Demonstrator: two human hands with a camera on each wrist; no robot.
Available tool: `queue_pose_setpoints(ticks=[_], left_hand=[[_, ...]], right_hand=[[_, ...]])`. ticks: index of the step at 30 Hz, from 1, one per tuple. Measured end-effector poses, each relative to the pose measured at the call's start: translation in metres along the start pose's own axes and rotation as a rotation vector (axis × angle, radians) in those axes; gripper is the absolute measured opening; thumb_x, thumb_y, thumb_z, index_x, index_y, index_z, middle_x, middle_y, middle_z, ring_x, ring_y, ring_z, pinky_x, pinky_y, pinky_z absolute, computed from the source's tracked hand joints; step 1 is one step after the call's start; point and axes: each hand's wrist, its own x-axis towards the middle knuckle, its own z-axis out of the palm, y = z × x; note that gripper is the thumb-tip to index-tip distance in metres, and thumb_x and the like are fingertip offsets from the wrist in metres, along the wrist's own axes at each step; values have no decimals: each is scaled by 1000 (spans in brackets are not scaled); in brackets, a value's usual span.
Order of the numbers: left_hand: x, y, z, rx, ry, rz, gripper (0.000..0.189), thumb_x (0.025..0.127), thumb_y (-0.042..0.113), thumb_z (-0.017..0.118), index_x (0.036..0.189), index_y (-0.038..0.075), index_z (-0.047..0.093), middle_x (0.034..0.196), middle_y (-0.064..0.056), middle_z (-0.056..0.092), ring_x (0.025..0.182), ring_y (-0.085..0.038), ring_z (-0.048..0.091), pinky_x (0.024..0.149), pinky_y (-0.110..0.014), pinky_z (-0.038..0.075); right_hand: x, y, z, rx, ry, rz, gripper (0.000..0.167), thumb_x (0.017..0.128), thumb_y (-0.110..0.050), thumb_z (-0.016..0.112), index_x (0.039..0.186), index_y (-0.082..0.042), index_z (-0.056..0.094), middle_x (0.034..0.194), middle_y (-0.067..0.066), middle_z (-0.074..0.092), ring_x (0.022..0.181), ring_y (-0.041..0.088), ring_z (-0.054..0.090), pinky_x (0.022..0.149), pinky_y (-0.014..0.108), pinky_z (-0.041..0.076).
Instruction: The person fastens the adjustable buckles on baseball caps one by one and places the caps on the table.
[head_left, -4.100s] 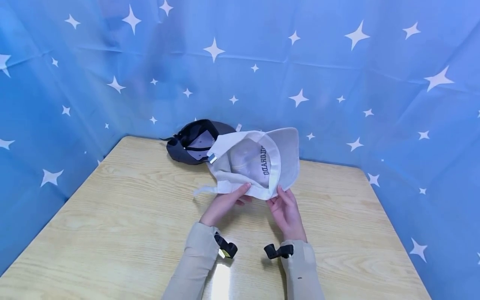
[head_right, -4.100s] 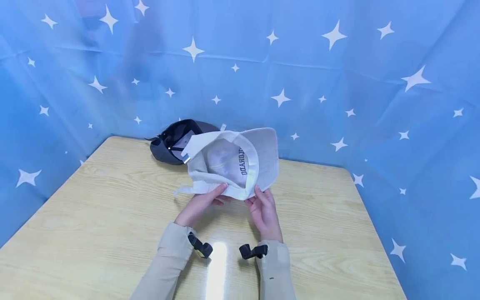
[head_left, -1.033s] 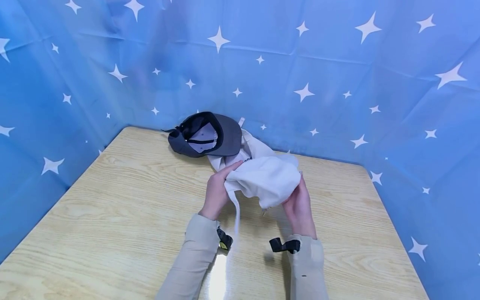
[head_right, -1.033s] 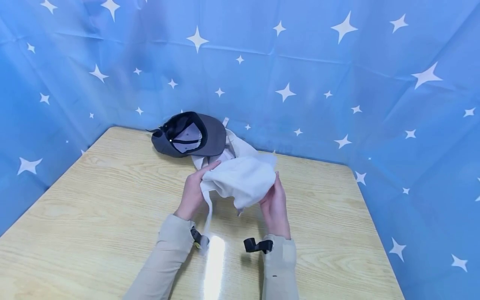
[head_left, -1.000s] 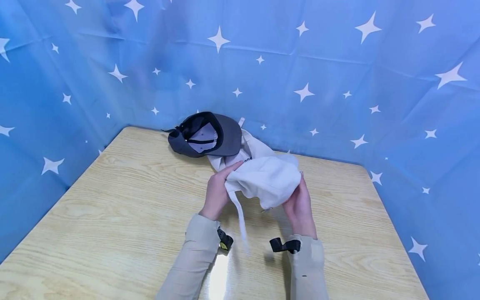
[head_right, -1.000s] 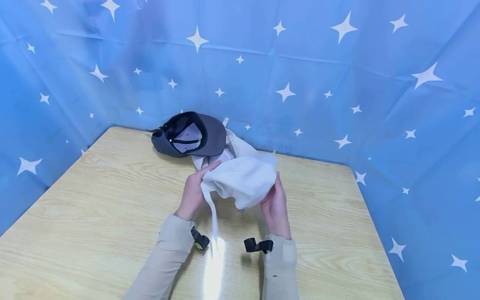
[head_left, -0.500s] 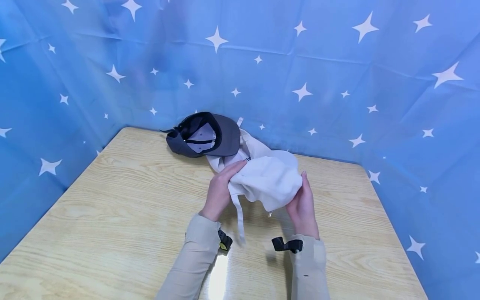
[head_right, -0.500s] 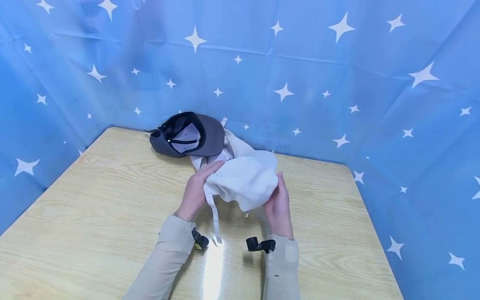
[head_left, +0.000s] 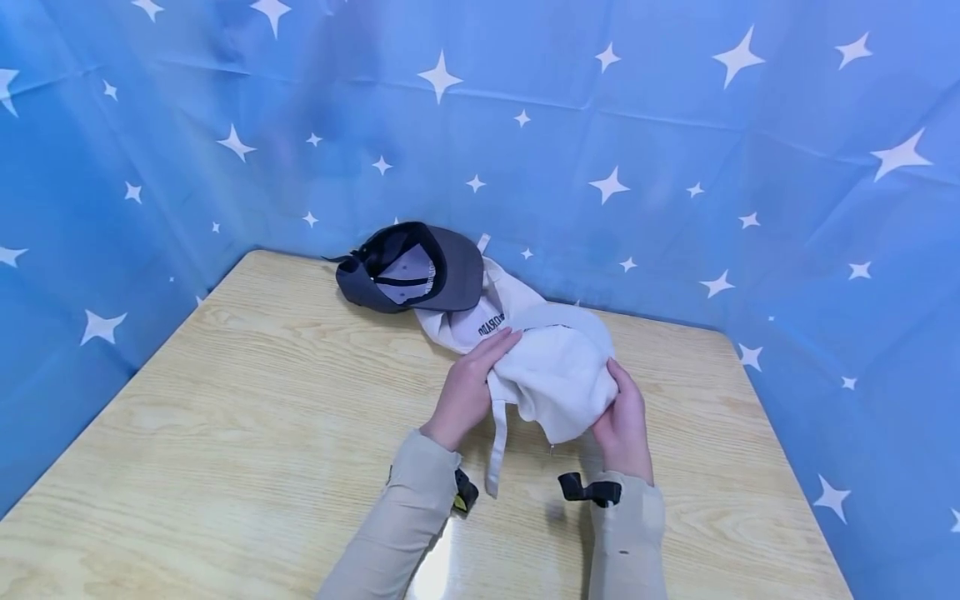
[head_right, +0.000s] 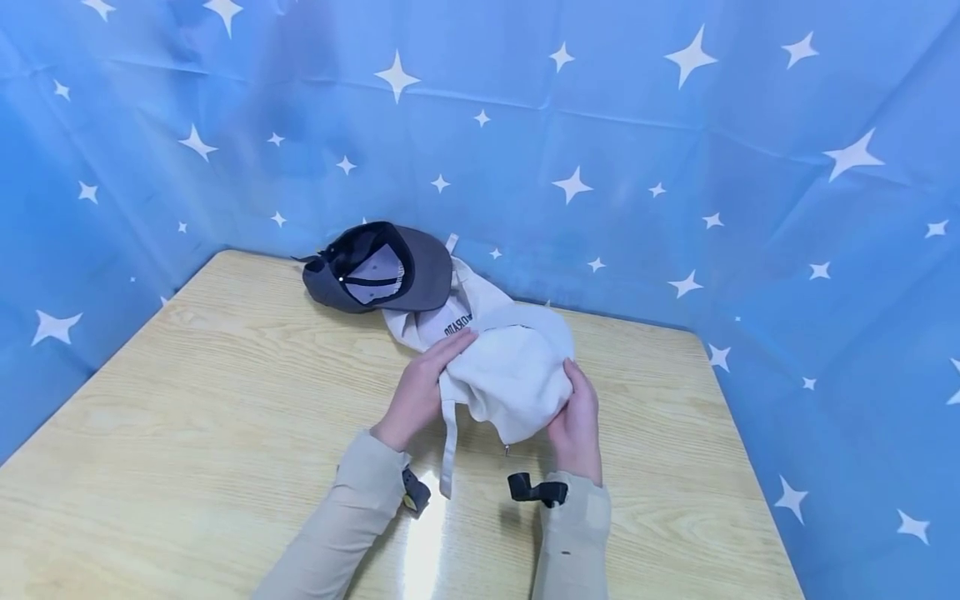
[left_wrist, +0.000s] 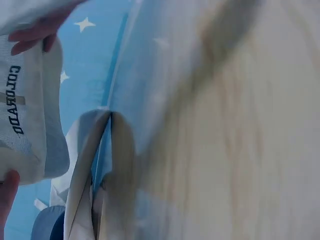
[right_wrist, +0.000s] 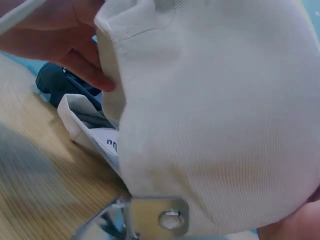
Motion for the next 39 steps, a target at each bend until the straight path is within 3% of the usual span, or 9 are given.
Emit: queue_pose_setpoints(ticks=[5, 9, 15, 17, 20, 24, 29, 35, 39], left_hand=[[4, 2, 5, -153, 59, -235, 45, 90, 3, 44, 133, 17, 39, 127, -1, 47, 115, -16, 45, 95, -31, 36], [6, 1, 6, -242, 100, -429, 39, 80, -12, 39, 112, 9, 45, 102, -4, 52, 93, -17, 52, 81, -30, 43], [6, -3, 7, -205, 71, -554, 5, 84, 8, 48, 87, 9, 45, 79, -4, 50, 73, -19, 48, 65, -31, 40], [3, -5, 8, -333, 46, -592, 9, 88, 17, 48, 88, 9, 49, 78, -4, 52, 71, -20, 50, 65, -33, 43], [-2, -8, 10, -691, 20, -687, 25, 91, 31, 47, 92, 8, 56, 80, -3, 54, 70, -18, 52, 70, -38, 46], [-4, -11, 8, -1139, 64, -835, 33, 92, 39, 44, 99, 9, 56, 85, -2, 55, 70, -14, 52, 71, -36, 44], [-1, -13, 1, -1389, -2, -799, 45, 92, 46, 37, 120, 12, 46, 110, -1, 52, 94, -13, 51, 79, -29, 38], [-1, -9, -1, -1450, -68, -742, 45, 88, 39, 52, 127, 18, 41, 109, -3, 51, 92, -16, 52, 73, -31, 42], [0, -7, -1, -1512, -55, -682, 45, 88, 35, 54, 127, 18, 39, 111, -3, 49, 94, -15, 50, 73, -29, 41]], right_hand=[[1, 0, -6, 87, -12, 9, 54, 94, -22, 45, 140, -13, 18, 133, -1, 31, 111, 10, 40, 93, 25, 34], [3, 1, -12, 167, -14, 24, 52, 94, -21, 46, 138, -13, 20, 132, 0, 33, 111, 11, 41, 93, 26, 35], [6, 6, -19, 292, -8, 38, 52, 92, -18, 50, 136, -14, 25, 135, -1, 30, 117, 11, 36, 96, 26, 32], [6, 9, -22, 323, -7, 56, 53, 91, -17, 51, 137, -15, 24, 137, -3, 29, 120, 10, 33, 98, 26, 29], [7, 16, -24, 320, -2, 88, 53, 92, -19, 50, 137, -16, 23, 137, -4, 30, 121, 10, 32, 99, 27, 28], [9, 22, -23, 306, 1, 127, 52, 93, -20, 49, 138, -17, 23, 136, -4, 33, 120, 10, 34, 99, 26, 28], [11, 19, -18, 288, -14, 110, 49, 93, -23, 49, 137, -19, 27, 136, -4, 32, 120, 10, 34, 99, 27, 28], [9, 12, -10, 291, -50, 72, 48, 90, -33, 51, 132, -19, 34, 137, -4, 32, 123, 11, 31, 101, 29, 24], [7, 8, -8, 292, -66, 46, 35, 88, -36, 55, 114, -14, 46, 122, -1, 46, 113, 14, 42, 95, 32, 32]])
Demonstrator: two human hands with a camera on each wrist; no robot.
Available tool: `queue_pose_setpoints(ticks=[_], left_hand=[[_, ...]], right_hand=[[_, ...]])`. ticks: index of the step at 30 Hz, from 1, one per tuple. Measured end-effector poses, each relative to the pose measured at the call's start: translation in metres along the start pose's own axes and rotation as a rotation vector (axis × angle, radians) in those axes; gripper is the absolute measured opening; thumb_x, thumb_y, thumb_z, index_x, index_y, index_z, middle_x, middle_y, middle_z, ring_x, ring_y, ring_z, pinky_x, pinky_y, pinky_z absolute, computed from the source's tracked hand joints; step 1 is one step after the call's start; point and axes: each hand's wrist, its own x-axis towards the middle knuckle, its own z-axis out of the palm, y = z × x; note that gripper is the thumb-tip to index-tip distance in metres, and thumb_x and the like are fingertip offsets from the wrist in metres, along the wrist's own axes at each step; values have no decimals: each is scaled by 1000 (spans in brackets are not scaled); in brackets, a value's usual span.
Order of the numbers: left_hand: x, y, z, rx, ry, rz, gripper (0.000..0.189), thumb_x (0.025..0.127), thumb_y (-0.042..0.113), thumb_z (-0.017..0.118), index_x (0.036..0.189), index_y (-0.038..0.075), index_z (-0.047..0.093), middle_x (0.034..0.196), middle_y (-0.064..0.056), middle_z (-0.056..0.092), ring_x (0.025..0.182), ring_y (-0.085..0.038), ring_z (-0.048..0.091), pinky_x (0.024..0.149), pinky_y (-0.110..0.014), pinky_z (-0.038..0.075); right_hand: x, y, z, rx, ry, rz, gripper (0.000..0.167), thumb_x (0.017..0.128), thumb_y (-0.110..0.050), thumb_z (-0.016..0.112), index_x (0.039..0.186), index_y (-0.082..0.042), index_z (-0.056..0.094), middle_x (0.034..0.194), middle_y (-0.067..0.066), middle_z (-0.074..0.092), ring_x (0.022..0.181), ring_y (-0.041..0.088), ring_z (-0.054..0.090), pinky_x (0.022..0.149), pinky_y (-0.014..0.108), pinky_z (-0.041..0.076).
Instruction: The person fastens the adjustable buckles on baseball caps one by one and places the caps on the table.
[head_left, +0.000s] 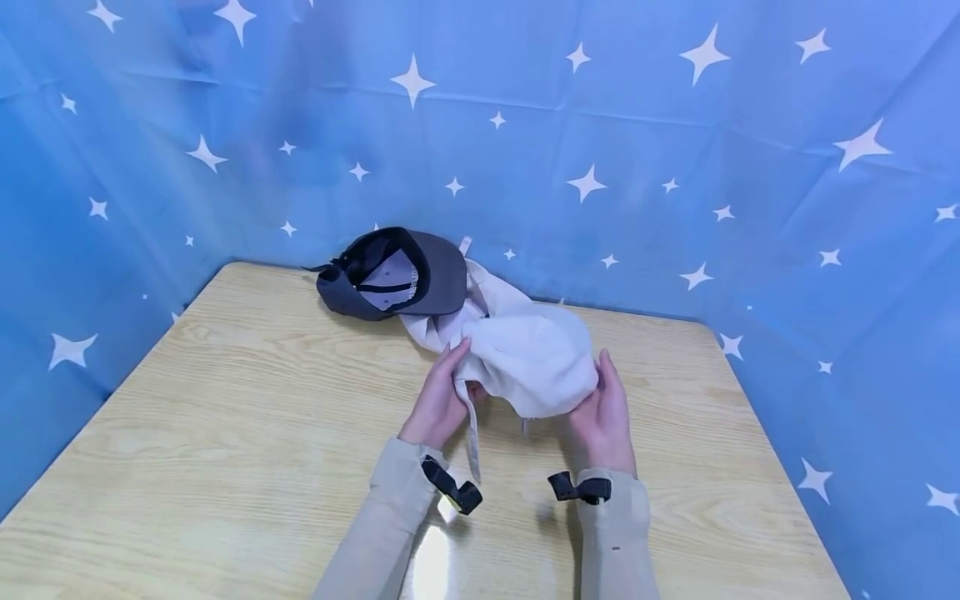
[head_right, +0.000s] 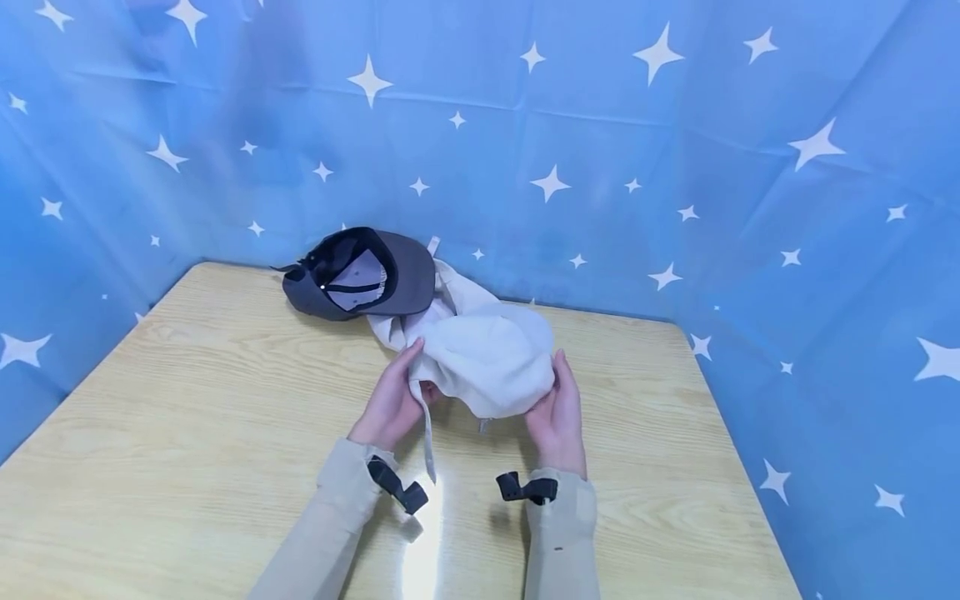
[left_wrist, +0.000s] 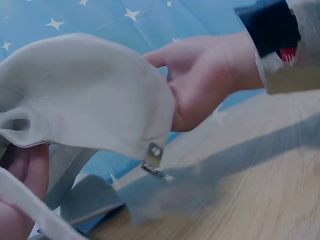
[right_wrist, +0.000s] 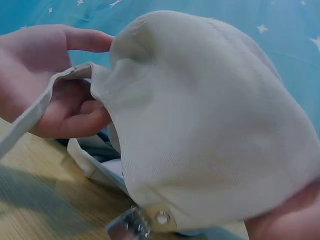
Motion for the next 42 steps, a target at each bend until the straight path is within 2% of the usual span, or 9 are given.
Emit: queue_pose_setpoints(ticks=[2, 4, 9, 15, 20, 25, 28, 35, 42], left_hand=[[0, 1, 1, -33, -15, 22, 45, 88, 33, 54, 126, 15, 39, 112, -3, 48, 96, -16, 49, 75, -29, 40], [0, 2, 2, -64, -32, 43, 41, 89, 31, 54, 124, 14, 40, 112, -4, 49, 96, -16, 48, 76, -29, 40], [-1, 3, 6, -109, -73, 75, 35, 91, 26, 50, 123, 14, 42, 111, -4, 49, 96, -17, 50, 79, -32, 41], [-4, 5, 7, -139, -90, 56, 39, 91, 27, 50, 127, 16, 38, 116, -4, 47, 100, -17, 49, 84, -33, 40], [-4, 7, 9, -153, -111, 42, 37, 92, 27, 49, 125, 16, 39, 118, -4, 46, 102, -17, 48, 85, -32, 39], [-3, 8, 11, -175, -102, 55, 39, 92, 24, 49, 128, 19, 38, 119, -6, 46, 99, -18, 51, 83, -33, 41], [-5, 9, 10, -196, -77, 63, 41, 91, 23, 50, 130, 21, 37, 118, -7, 47, 96, -18, 52, 80, -33, 42], [-5, 10, 11, -224, -94, 56, 44, 91, 22, 49, 133, 24, 35, 117, -7, 47, 96, -18, 53, 82, -33, 43], [-6, 13, 10, -290, -108, 84, 46, 91, 22, 50, 134, 19, 35, 127, -7, 41, 109, -19, 47, 92, -36, 38]], right_hand=[[0, -1, 0, 14, -40, -10, 30, 88, -37, 54, 104, -12, 49, 113, 0, 51, 105, 15, 47, 89, 33, 37], [1, -2, -1, 48, -103, -15, 28, 90, -36, 51, 102, -11, 51, 108, 2, 53, 101, 17, 49, 86, 34, 39], [3, -3, -6, 82, -211, -18, 33, 93, -35, 45, 113, -8, 51, 112, 6, 53, 105, 20, 49, 88, 38, 39], [2, -2, -6, 58, -222, 16, 29, 93, -32, 46, 110, -10, 51, 106, 5, 54, 98, 19, 52, 82, 35, 42], [1, -2, -4, 13, -212, 42, 30, 93, -32, 47, 114, -11, 50, 107, 4, 54, 98, 19, 52, 81, 35, 43], [1, -2, -4, -13, -284, 43, 32, 94, -34, 41, 115, -11, 50, 108, 6, 54, 100, 21, 52, 80, 37, 44], [0, -2, -3, 6, -326, 48, 33, 95, -35, 39, 114, -10, 50, 109, 7, 54, 101, 22, 51, 80, 38, 43], [-3, -2, -1, 33, -379, 34, 33, 97, -33, 35, 114, -9, 50, 114, 9, 52, 106, 24, 49, 84, 41, 41], [-4, -4, -2, 28, -357, 45, 34, 96, -33, 37, 121, -12, 46, 121, 7, 46, 110, 22, 44, 90, 38, 37]])
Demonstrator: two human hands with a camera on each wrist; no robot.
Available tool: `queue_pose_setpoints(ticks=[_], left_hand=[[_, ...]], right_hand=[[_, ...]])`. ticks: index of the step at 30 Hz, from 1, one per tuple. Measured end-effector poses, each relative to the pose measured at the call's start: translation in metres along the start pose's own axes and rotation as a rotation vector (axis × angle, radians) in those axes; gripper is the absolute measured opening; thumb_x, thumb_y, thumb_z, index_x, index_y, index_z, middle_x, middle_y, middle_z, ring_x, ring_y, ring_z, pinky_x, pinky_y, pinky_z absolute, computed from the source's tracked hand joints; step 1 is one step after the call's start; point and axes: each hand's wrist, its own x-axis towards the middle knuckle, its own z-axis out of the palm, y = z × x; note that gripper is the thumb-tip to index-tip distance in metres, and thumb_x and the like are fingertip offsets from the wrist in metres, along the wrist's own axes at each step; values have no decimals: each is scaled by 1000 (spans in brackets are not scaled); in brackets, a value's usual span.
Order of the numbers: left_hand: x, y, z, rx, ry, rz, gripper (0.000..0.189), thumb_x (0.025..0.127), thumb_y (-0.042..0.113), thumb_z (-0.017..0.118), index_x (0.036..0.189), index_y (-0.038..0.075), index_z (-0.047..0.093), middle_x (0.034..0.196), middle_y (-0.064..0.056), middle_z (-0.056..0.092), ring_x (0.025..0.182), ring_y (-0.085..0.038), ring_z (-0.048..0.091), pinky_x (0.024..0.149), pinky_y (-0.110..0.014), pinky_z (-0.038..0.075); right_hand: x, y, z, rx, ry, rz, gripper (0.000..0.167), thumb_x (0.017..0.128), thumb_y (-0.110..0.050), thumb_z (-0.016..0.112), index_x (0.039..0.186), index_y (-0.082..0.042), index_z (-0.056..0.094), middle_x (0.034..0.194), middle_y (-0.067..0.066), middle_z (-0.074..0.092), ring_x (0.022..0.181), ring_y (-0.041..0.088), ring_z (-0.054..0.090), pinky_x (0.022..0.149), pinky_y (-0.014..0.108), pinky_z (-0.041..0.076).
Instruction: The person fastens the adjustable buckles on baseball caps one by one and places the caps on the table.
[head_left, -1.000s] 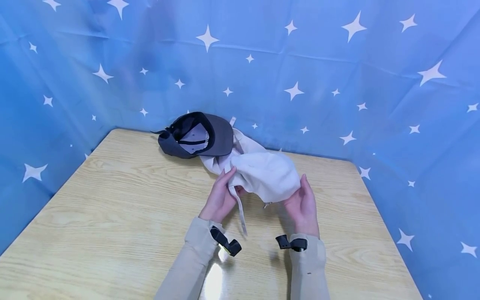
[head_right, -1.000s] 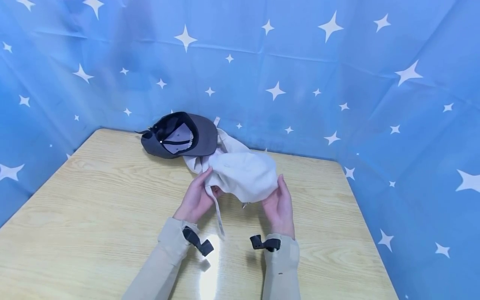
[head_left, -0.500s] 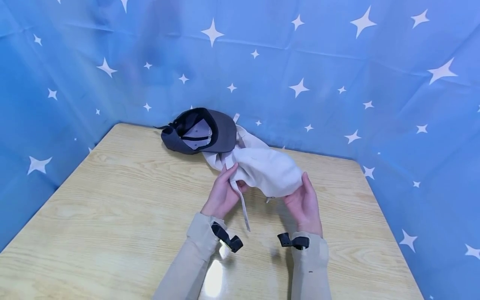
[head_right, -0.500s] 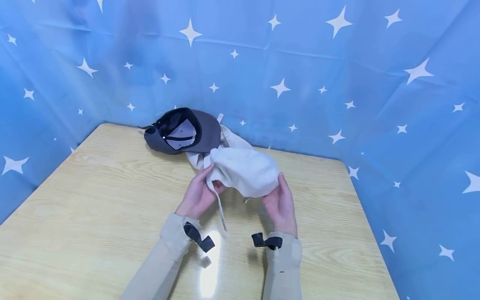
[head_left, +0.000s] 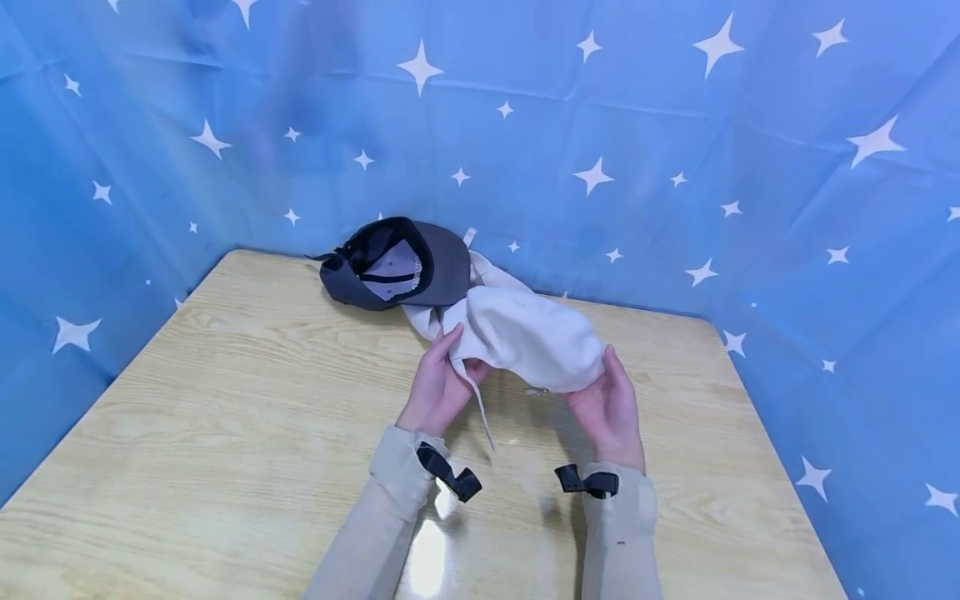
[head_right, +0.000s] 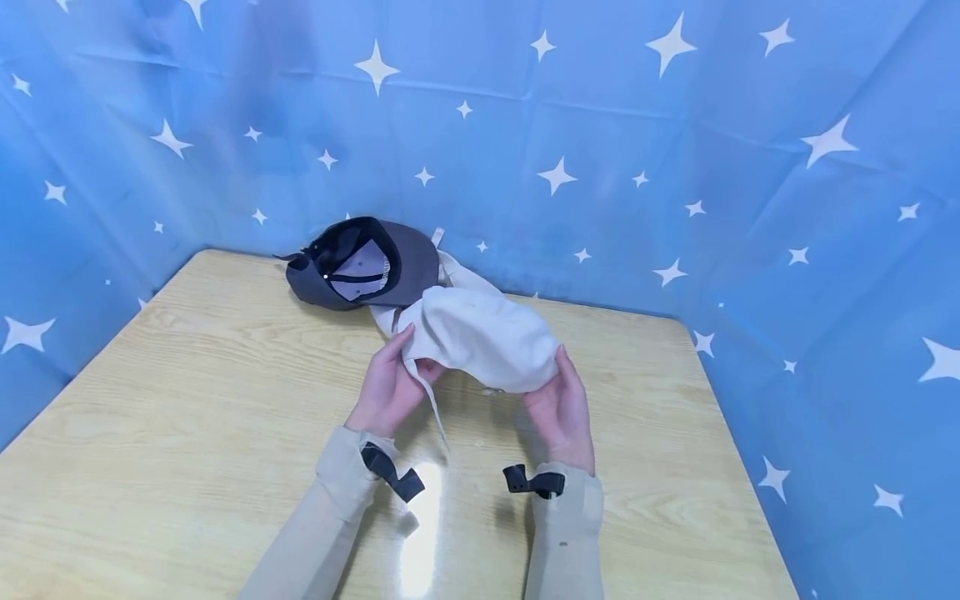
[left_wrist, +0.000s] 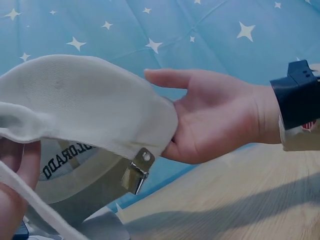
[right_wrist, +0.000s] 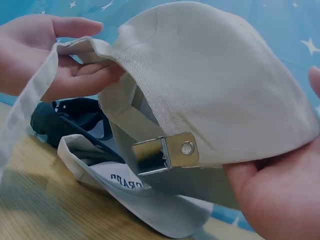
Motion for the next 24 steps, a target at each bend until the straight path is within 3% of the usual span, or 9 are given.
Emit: queue_pose_setpoints(ticks=[5, 12, 16, 20, 24], left_hand=[[1, 3, 1, -66, -23, 0, 45, 92, 20, 46, 135, 17, 33, 132, -7, 36, 118, -20, 38, 98, -38, 31], [-1, 6, -1, 4, -42, 12, 44, 93, 21, 45, 135, 16, 33, 130, -7, 38, 115, -21, 41, 93, -37, 36], [-1, 5, -2, -50, -66, 18, 43, 94, 21, 42, 135, 16, 31, 131, -8, 36, 117, -22, 39, 95, -39, 34], [0, 4, -2, -135, -97, 35, 44, 95, 23, 39, 138, 18, 26, 138, -8, 30, 125, -23, 31, 100, -43, 27], [2, 6, 1, -197, -107, 50, 47, 95, 29, 38, 139, 19, 24, 142, -9, 26, 128, -25, 28, 101, -45, 25]], right_hand=[[-1, -5, 4, -121, 73, 19, 32, 96, -31, 38, 123, -15, 43, 123, 3, 43, 112, 21, 41, 93, 38, 33], [-2, -9, 10, -407, 96, 75, 38, 96, -36, 36, 130, -19, 36, 121, -1, 44, 109, 17, 43, 90, 35, 35], [-4, -10, 10, -498, 127, 114, 42, 94, -43, 36, 128, -19, 37, 115, 0, 48, 103, 16, 47, 84, 32, 38], [-4, -10, 9, -478, 155, 130, 41, 93, -46, 37, 123, -18, 40, 110, 1, 50, 99, 16, 49, 82, 31, 39], [-3, -13, 8, -387, 115, 112, 43, 94, -45, 35, 123, -15, 41, 114, 3, 50, 105, 18, 47, 87, 35, 38]])
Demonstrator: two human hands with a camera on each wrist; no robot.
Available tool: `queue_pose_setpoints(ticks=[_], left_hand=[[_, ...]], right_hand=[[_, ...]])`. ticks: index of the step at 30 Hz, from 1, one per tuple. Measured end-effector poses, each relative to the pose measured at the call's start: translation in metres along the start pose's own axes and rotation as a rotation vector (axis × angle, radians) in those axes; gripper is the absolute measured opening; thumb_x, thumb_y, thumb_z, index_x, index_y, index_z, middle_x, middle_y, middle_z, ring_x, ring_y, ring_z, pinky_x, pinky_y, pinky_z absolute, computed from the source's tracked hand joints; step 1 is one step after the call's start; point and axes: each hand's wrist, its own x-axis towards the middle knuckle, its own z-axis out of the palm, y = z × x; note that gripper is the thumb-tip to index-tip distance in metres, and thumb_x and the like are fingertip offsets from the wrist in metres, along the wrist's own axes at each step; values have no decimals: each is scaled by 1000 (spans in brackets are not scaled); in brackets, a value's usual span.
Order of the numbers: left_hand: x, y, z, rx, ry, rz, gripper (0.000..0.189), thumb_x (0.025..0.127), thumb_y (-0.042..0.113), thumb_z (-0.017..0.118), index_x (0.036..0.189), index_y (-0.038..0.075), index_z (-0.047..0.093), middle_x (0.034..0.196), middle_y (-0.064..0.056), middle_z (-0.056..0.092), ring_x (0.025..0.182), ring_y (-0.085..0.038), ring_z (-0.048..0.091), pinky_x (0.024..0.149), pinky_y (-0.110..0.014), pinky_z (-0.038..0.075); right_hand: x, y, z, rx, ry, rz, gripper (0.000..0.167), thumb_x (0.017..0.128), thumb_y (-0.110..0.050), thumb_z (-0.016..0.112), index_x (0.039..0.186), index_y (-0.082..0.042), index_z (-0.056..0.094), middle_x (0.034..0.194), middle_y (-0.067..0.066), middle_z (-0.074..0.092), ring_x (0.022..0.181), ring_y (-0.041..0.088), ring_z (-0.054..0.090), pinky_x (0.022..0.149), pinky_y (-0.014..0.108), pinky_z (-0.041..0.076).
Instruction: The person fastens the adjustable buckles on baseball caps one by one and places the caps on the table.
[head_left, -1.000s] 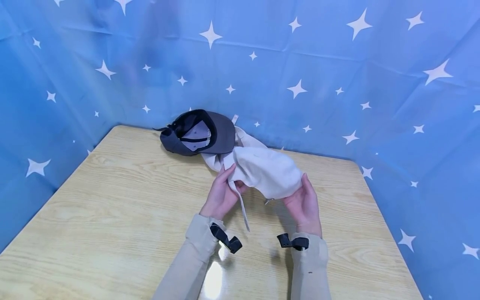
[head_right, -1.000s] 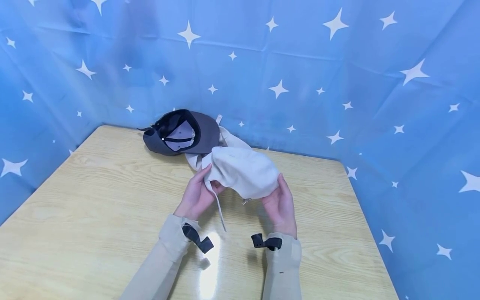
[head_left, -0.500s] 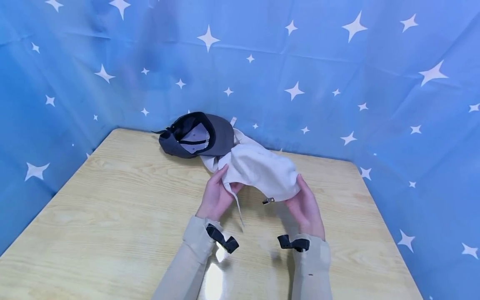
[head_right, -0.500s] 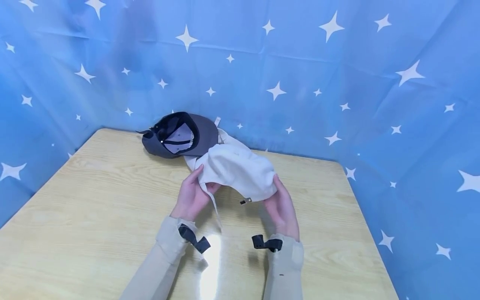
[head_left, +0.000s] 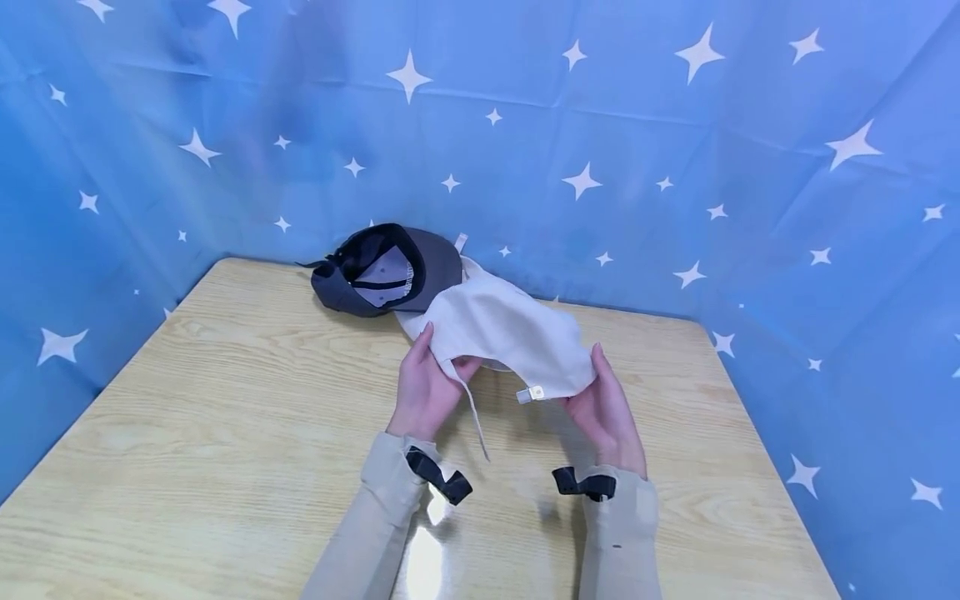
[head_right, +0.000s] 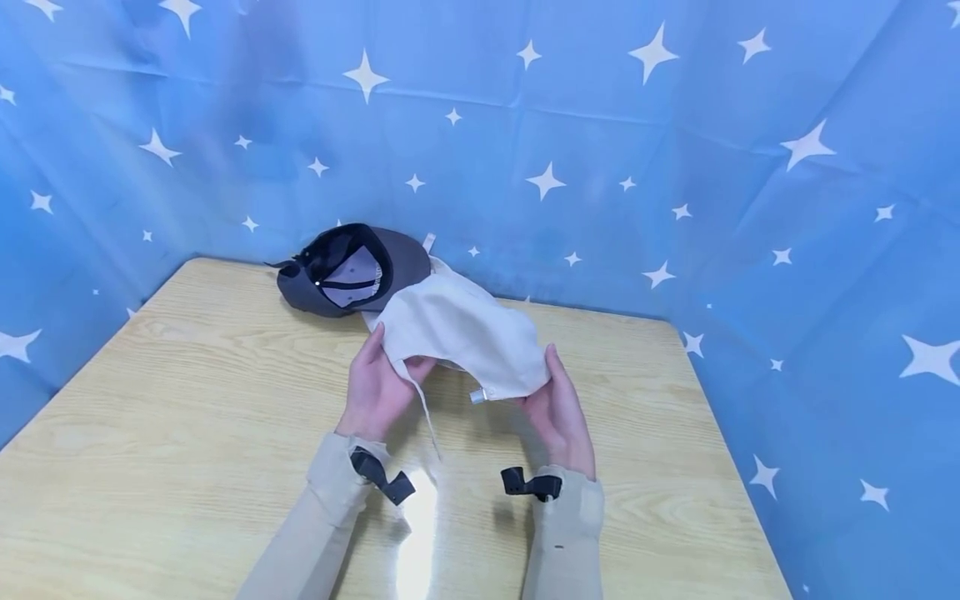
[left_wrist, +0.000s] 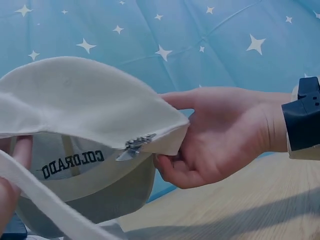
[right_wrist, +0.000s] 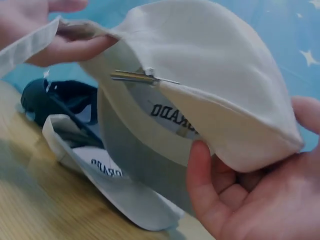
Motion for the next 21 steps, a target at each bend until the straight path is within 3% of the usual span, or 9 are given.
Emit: queue_pose_setpoints(ticks=[5, 11, 15, 18, 21], left_hand=[[0, 3, 0, -34, -3, 23, 51, 94, 36, 38, 139, 18, 23, 142, -9, 25, 128, -25, 28, 102, -45, 24], [0, 8, -1, 23, 12, 20, 63, 87, 50, 45, 137, 15, 29, 140, -9, 29, 127, -24, 28, 100, -46, 26], [0, 8, -1, 85, 46, -10, 60, 88, 47, 47, 137, 17, 30, 139, -9, 31, 126, -24, 31, 99, -46, 27], [-1, 3, -2, 216, 98, -56, 51, 90, 40, 48, 134, 19, 34, 133, -10, 38, 119, -26, 41, 99, -49, 27], [-1, -4, -3, 406, 116, -134, 42, 91, 34, 48, 127, 15, 40, 119, -10, 50, 104, -27, 53, 98, -49, 29]], right_hand=[[2, 2, -7, 190, -74, -19, 44, 96, -41, 33, 122, -8, 46, 122, 7, 47, 116, 21, 41, 96, 39, 30], [6, 4, -11, 343, -86, -99, 30, 95, -18, 31, 87, -2, 54, 99, 9, 57, 101, 25, 49, 96, 45, 28], [7, 5, -9, 303, -43, -101, 27, 96, -12, 33, 86, -3, 56, 94, 7, 59, 94, 21, 52, 89, 40, 35], [7, 6, -7, 229, -20, -98, 25, 97, -14, 37, 95, -4, 60, 95, 5, 59, 90, 18, 53, 81, 35, 40], [7, 6, -5, 163, -15, -110, 25, 97, -16, 39, 100, -5, 62, 95, 4, 59, 86, 17, 54, 75, 32, 42]])
